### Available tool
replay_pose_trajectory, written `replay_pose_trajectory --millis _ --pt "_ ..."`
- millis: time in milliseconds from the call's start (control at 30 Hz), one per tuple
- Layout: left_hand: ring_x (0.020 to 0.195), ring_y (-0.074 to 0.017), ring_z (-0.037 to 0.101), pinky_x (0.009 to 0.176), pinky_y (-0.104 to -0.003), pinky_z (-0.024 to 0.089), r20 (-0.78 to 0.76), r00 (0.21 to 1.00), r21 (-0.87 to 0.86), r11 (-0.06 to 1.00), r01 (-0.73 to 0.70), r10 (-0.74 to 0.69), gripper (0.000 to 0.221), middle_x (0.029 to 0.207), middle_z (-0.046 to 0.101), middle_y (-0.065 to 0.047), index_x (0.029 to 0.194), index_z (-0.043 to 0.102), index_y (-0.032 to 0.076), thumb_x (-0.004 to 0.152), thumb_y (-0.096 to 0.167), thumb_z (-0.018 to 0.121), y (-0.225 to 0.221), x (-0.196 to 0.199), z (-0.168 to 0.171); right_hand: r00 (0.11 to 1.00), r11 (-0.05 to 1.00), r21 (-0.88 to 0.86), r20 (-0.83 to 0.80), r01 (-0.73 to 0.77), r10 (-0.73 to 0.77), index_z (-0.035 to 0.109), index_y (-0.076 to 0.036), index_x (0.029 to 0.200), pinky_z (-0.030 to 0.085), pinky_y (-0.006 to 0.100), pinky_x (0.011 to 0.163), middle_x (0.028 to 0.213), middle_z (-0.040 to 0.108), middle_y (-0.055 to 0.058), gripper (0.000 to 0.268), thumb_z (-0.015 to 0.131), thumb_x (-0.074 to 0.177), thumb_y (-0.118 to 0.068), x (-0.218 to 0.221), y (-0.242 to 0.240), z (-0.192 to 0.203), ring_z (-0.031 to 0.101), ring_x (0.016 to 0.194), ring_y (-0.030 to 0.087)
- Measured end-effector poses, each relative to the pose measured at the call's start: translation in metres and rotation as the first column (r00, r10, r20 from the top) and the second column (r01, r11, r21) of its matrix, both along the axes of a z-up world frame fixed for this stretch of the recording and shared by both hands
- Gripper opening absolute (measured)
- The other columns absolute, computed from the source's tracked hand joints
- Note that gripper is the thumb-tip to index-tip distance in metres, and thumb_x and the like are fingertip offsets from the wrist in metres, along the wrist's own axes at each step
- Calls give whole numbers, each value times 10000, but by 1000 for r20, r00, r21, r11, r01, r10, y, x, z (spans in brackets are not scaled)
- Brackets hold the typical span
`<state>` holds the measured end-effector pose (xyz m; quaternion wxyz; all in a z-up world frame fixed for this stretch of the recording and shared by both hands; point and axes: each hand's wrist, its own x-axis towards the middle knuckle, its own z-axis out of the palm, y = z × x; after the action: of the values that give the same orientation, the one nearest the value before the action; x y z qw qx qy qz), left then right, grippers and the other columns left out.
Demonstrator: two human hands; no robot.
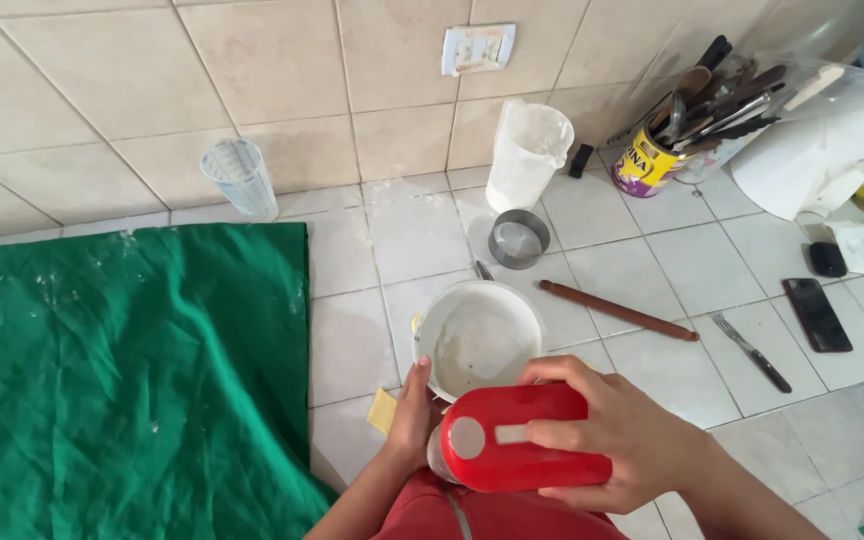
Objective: Frying donuts in a pan, flipping them with a fork, and coating them with sugar before placing them in a container.
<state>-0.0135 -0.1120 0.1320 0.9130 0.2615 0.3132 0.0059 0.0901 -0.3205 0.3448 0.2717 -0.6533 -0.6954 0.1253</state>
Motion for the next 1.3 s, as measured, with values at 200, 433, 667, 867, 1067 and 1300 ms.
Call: replay_pose_trajectory --millis 200,433,667,867,1067,1300 --pt "1094 -284 709 924 -400 596 27 996 -69 994 -88 90 618 1283 678 -157 1420 456 93 985 529 408 13 -2 7 854 833 514 -509 205 104 140 -235 1636 463 532 1203 1580 322 243 1115 915 845 -368 -24 31 -51 454 1478 371" --pt "1056 -269 712 875 -428 608 105 923 244 891 -384 369 538 1244 664 -146 1431 443 59 1012 394 480 41 -12 15 734 712 351 -592 608 -334 189 -104 1569 547 518 1033 1516 352 175 1222 951 647 -354 -6 -25 -120 493 1355 387" --pt "900 -192 665 720 -357 542 139 961 562 780 -276 241 562 1077 714 -151 1515 447 98 1022 344 557 43 -30 22 950 887 353 -202 299 -240 534 -168 1409 563 446 1005 1407 565 167 747 863 749 -285 42 42 29 617 1266 323" --pt "951 -186 729 768 -367 637 137 978 520 828 -208 160 632 1094 730 -141 1515 439 61 984 380 569 36 -31 41 965 973 -132 207 191 -162 663 -224 1314 549 402 884 1310 610 111 689 885 674 -347 43 92 59 659 1089 298" --pt "913 -170 725 731 -349 638 112 988 517 843 -150 106 659 1095 733 -122 1534 442 50 989 398 567 32 -35 50 945 882 -424 320 206 -66 653 -351 1368 553 399 816 1387 564 104 739 874 668 -438 28 116 81 690 915 284" --pt "873 -146 712 720 -336 638 134 984 499 850 -168 115 644 1065 723 -101 1536 464 54 1000 396 563 32 -37 53 949 919 -380 314 105 21 663 -330 1362 558 399 759 1336 590 106 750 877 651 -435 30 116 90 696 876 278"
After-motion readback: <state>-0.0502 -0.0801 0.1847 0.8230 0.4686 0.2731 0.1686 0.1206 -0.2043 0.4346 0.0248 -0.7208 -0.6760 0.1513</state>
